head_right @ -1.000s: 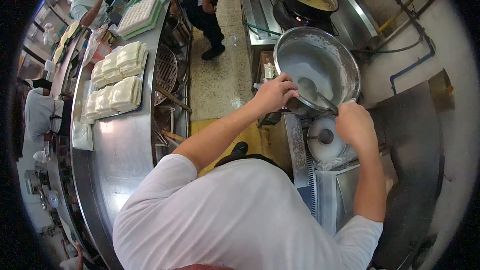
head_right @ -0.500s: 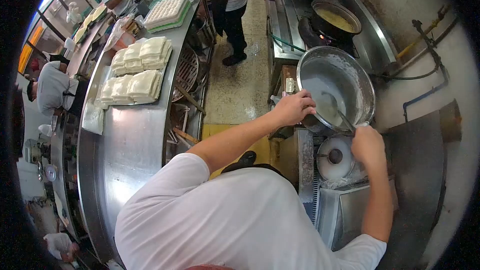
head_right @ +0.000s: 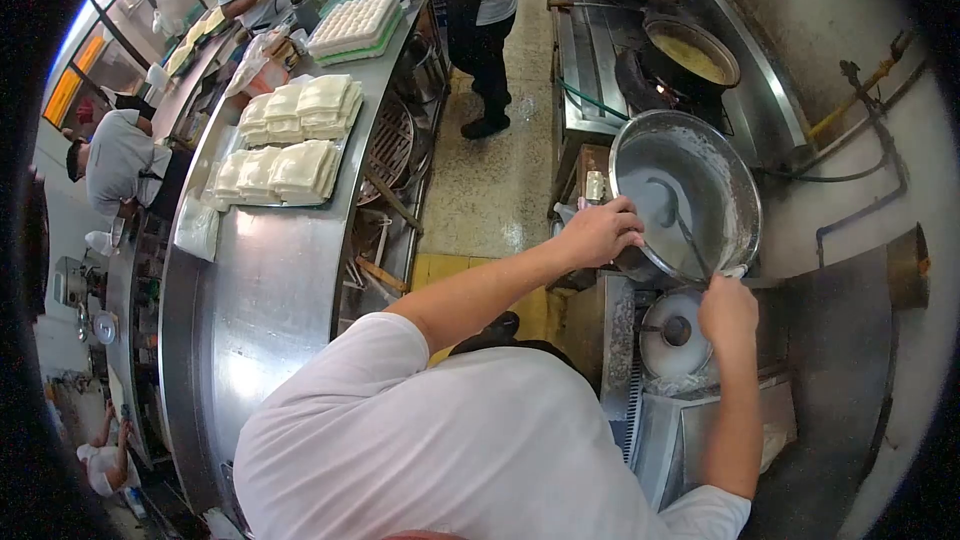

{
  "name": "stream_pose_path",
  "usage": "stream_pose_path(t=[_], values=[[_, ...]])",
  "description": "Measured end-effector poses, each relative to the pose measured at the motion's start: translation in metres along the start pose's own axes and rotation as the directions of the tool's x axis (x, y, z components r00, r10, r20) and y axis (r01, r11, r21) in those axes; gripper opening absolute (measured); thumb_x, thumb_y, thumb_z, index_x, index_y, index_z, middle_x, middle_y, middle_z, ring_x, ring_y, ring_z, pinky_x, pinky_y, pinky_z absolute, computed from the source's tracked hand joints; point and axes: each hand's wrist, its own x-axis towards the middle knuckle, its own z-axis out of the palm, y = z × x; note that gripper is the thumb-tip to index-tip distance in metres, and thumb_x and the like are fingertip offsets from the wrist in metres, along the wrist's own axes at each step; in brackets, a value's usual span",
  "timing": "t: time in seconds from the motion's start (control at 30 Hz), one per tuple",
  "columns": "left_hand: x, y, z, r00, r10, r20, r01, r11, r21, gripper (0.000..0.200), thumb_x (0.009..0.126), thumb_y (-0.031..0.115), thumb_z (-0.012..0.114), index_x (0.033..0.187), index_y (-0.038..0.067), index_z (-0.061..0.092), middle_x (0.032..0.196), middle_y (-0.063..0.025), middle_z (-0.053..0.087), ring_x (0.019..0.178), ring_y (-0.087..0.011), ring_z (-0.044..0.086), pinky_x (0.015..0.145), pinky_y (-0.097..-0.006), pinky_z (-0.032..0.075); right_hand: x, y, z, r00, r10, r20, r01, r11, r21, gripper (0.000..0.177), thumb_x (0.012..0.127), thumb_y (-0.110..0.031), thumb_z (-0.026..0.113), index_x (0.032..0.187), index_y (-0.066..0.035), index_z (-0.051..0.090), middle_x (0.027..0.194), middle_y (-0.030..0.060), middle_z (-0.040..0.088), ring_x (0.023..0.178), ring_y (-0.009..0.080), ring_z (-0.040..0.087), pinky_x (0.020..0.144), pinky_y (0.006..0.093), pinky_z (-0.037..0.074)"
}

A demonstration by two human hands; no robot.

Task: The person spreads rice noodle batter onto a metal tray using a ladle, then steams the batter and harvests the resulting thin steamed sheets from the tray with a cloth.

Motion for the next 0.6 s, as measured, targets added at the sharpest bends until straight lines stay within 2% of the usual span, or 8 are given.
stream_pose_path(t=[0.23,0.3,0.4,0.47,0.53,0.6], values=[[0.000,0.002,-0.002,0.999,-0.017,0.038,0.017,1.000,0.007,0.024,0.093,0.031,0.066,0.105,0.010,0.073,0.112,-0.0096,0.061,0.095,-0.0338,0.066,0.082,-0.0459,0.051,-0.016,0.008,-0.058,0.996,-0.071,0.054,0.073,0.997,-0.025,0.019,0.085,-0.015,0.067,0.095,0.002,0.071,0.099,0.0247,0.070,0.098,0.0421,0.067,0.087,0.0497,0.053],[0.000,0.001,0.000,0.998,-0.024,0.056,0.023,1.000,0.017,0.025,0.094,0.032,0.066,0.107,0.012,0.072,0.114,-0.0079,0.061,0.097,-0.0327,0.066,0.082,-0.0456,0.050,-0.022,0.000,-0.072,0.994,-0.093,0.059,0.091,0.995,0.036,0.020,0.084,-0.015,0.069,0.095,0.001,0.071,0.099,0.0243,0.070,0.098,0.0421,0.067,0.087,0.0496,0.053],[0.000,0.001,0.001,0.998,-0.019,0.054,0.020,1.000,-0.013,0.025,0.094,0.032,0.066,0.106,0.011,0.072,0.114,-0.0081,0.061,0.096,-0.0328,0.066,0.082,-0.0457,0.050,-0.019,-0.010,-0.064,0.993,-0.089,0.083,0.077,0.988,0.134,0.023,0.084,-0.015,0.069,0.100,0.001,0.072,0.099,0.0266,0.069,0.100,0.0424,0.065,0.089,0.0510,0.052],[0.000,-0.001,0.002,0.999,-0.023,0.039,0.024,0.999,-0.024,0.025,0.094,0.032,0.066,0.105,0.011,0.072,0.114,-0.0084,0.061,0.096,-0.0330,0.066,0.082,-0.0454,0.051,-0.015,-0.014,-0.038,0.993,-0.102,0.052,0.095,0.987,0.130,0.022,0.086,-0.016,0.067,0.101,0.000,0.071,0.097,0.0262,0.069,0.098,0.0423,0.066,0.086,0.0513,0.052],[0.000,-0.001,0.004,1.000,-0.009,0.020,0.009,1.000,-0.021,0.024,0.093,0.031,0.066,0.102,0.010,0.073,0.110,-0.0096,0.061,0.094,-0.0335,0.066,0.082,-0.0449,0.051,-0.009,-0.018,-0.008,0.998,-0.053,-0.037,0.056,0.995,0.080,0.020,0.088,-0.017,0.066,0.096,0.001,0.069,0.097,0.0253,0.070,0.096,0.0414,0.069,0.084,0.0506,0.054],[0.000,-0.002,0.004,1.000,0.006,-0.002,-0.006,1.000,-0.016,0.023,0.093,0.030,0.067,0.099,0.009,0.073,0.107,-0.0107,0.062,0.092,-0.0340,0.066,0.081,-0.0444,0.052,-0.005,-0.014,0.001,0.999,-0.037,-0.027,0.039,0.998,0.045,0.017,0.089,-0.014,0.064,0.096,0.000,0.068,0.097,0.0255,0.071,0.096,0.0414,0.069,0.084,0.0499,0.055]])
